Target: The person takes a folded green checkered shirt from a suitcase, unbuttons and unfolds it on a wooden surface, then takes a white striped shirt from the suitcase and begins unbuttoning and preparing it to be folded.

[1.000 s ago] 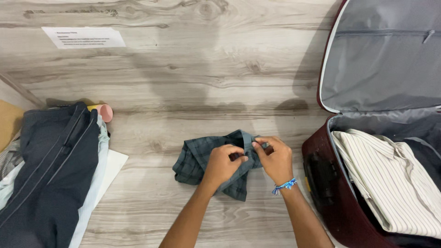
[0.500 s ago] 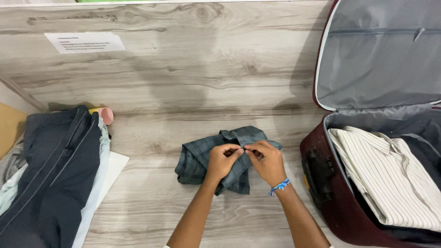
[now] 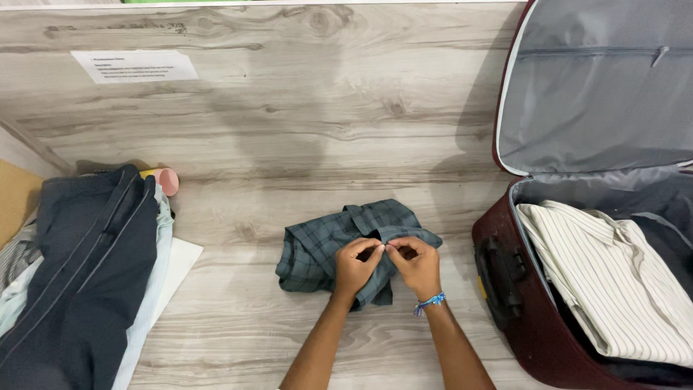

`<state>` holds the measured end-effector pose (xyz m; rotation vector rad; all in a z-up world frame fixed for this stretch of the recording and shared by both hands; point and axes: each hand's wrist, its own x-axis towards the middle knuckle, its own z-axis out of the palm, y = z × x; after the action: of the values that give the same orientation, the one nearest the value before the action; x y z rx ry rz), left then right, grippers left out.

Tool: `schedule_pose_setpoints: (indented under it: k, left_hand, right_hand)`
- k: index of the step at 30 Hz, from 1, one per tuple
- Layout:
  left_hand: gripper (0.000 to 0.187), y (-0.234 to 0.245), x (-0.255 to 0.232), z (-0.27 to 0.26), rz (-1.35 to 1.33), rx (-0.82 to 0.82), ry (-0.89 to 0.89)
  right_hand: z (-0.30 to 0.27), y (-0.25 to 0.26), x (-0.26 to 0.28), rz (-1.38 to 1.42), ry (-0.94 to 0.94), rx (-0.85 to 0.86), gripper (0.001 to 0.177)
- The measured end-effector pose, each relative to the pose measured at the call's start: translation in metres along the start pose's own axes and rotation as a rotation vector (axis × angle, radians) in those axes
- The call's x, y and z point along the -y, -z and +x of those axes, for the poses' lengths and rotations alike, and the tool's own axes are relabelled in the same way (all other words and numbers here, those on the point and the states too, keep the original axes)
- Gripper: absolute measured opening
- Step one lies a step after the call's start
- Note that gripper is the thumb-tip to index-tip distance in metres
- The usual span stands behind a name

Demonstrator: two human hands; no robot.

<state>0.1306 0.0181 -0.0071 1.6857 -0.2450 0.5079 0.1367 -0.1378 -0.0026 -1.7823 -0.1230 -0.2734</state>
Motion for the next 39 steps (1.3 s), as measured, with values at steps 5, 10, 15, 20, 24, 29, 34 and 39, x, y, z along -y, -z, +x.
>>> schedule_pose_setpoints:
  k: [5, 10, 15, 20, 24, 29, 34, 39]
  left_hand:
    - [0.010, -0.001, -0.009, -0.005, 0.049, -0.075, -0.007]
    - [0.010, 0.000, -0.008, -0.005, -0.007, -0.009, 0.022]
    - [0.010, -0.005, -0.016, -0.010, 0.058, -0.020, -0.029]
    - [0.010, -0.004, -0.028, -0.010, 0.276, -0.072, -0.288]
    - [0.009, -0.006, -0.037, -0.013, 0.351, -0.087, -0.311]
    - [0.009, -0.008, -0.038, -0.015, 0.462, -0.097, -0.370]
    - [0.010, -0.006, -0.035, -0.015, 0.438, -0.130, -0.422]
    - [0.008, -0.004, -0.045, -0.013, 0.372, -0.165, -0.374]
  right_hand:
    - [-0.004, -0.009, -0.010, 0.072, -0.090, -0.088, 0.015]
    - [-0.002, -0.003, -0.013, 0.224, -0.195, -0.041, 0.015]
    - [-0.002, -0.004, -0.019, 0.234, -0.287, -0.053, 0.016]
    - [-0.011, -0.011, -0.023, 0.193, -0.273, -0.118, 0.015]
    - [-0.019, -0.011, -0.018, 0.222, -0.153, -0.126, 0.014]
    - [-0.028, -0.009, 0.000, 0.067, 0.088, -0.107, 0.017]
    - [-0.029, -0.015, 0.010, 0.064, 0.095, -0.091, 0.020]
    - [-0.027, -0.017, 0.015, 0.202, -0.004, -0.058, 0.021]
